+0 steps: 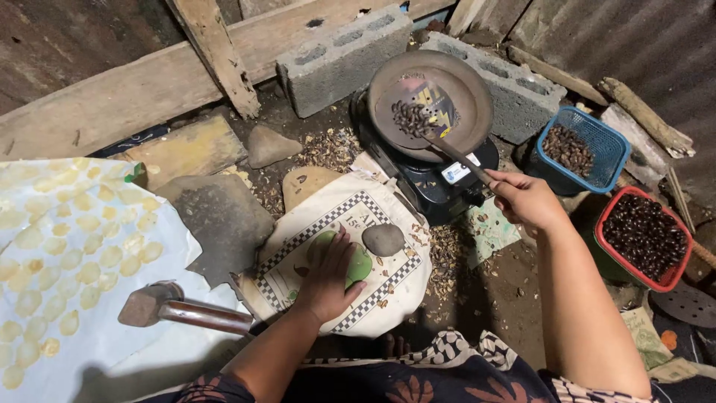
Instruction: Cracking nuts one by one using a small hammer and stirring nuts in a roasting pan on a stove.
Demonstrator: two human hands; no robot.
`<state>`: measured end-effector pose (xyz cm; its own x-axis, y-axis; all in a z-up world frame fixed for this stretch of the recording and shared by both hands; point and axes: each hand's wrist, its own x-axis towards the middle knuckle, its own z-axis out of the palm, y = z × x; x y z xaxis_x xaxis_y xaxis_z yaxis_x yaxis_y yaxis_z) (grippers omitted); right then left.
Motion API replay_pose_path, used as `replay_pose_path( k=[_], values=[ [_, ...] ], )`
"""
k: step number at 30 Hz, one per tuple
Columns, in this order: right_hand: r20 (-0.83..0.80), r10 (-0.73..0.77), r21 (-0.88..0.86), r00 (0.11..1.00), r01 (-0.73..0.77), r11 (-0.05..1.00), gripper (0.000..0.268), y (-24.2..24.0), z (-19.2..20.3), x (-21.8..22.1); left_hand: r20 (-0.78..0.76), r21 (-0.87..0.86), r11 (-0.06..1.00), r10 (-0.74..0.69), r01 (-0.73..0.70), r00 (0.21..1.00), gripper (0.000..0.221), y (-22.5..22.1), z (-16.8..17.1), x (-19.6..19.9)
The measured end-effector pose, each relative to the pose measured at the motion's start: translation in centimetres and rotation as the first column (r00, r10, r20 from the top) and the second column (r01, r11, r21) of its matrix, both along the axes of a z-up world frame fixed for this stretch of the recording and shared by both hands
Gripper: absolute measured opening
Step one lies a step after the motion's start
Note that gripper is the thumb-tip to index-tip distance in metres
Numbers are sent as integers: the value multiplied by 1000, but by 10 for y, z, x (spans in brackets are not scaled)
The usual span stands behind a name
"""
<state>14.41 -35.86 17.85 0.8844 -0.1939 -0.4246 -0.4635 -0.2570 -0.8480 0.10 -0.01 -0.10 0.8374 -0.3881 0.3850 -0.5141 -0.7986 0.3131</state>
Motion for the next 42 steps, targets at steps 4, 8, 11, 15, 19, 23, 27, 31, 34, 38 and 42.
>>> replay_pose_path(
  k=[4, 8, 11, 15, 19, 23, 27, 31, 34, 38, 42],
  values=[
    [-1, 54, -96, 999, -54, 994, 33, -11, -4, -4, -20, -28, 999, 29, -30, 999, 89, 0, -2, -3],
    [-120, 223, -170, 967, -241, 955, 34, -15, 32, -27, -300, -90, 987, 101, -133, 949, 119, 6, -27, 8],
    [-255, 270, -293, 929, -340, 894, 36, 1, 63, -55, -189, -202, 934, 258, -294, 948, 132, 1, -27, 25],
    [-495, 300, -533, 815, -558, 637, 43, 55, 99, -80, -281, -214, 920, 263, -328, 923, 138, -1, -19, 26],
    [-420, 550, -772, 722, -603, 202, 37, 72, 100, -107, -253, -181, 940, 239, -289, 937, 129, 0, -22, 25],
    [-266, 464, -798, 845, -463, 385, 40, 55, 112, -119, 13, -304, 950, 72, -64, 997, 68, 3, -1, 27],
    [-30, 152, -618, 988, -137, 774, 41, -7, 105, -155, -61, -259, 963, 60, -74, 996, 65, 2, -10, 24],
    [422, -129, -612, 898, 387, 690, 38, -100, 42, -204, -78, -181, 975, 115, -128, 990, 80, 0, -5, 19],
    [413, -277, -830, 868, 484, 278, 40, -175, -20, -231, -92, -145, 973, 170, -182, 981, 81, 0, 8, 15],
    [82, -580, -995, 810, 101, 1, 19, -245, -83, -247, -85, -66, 983, 167, -173, 982, 90, 0, 15, 13],
    [74, -681, -989, 729, 142, 45, 89, -281, -143, -237, -73, -64, 989, 125, -130, 989, 96, 2, 14, 14]
  ],
)
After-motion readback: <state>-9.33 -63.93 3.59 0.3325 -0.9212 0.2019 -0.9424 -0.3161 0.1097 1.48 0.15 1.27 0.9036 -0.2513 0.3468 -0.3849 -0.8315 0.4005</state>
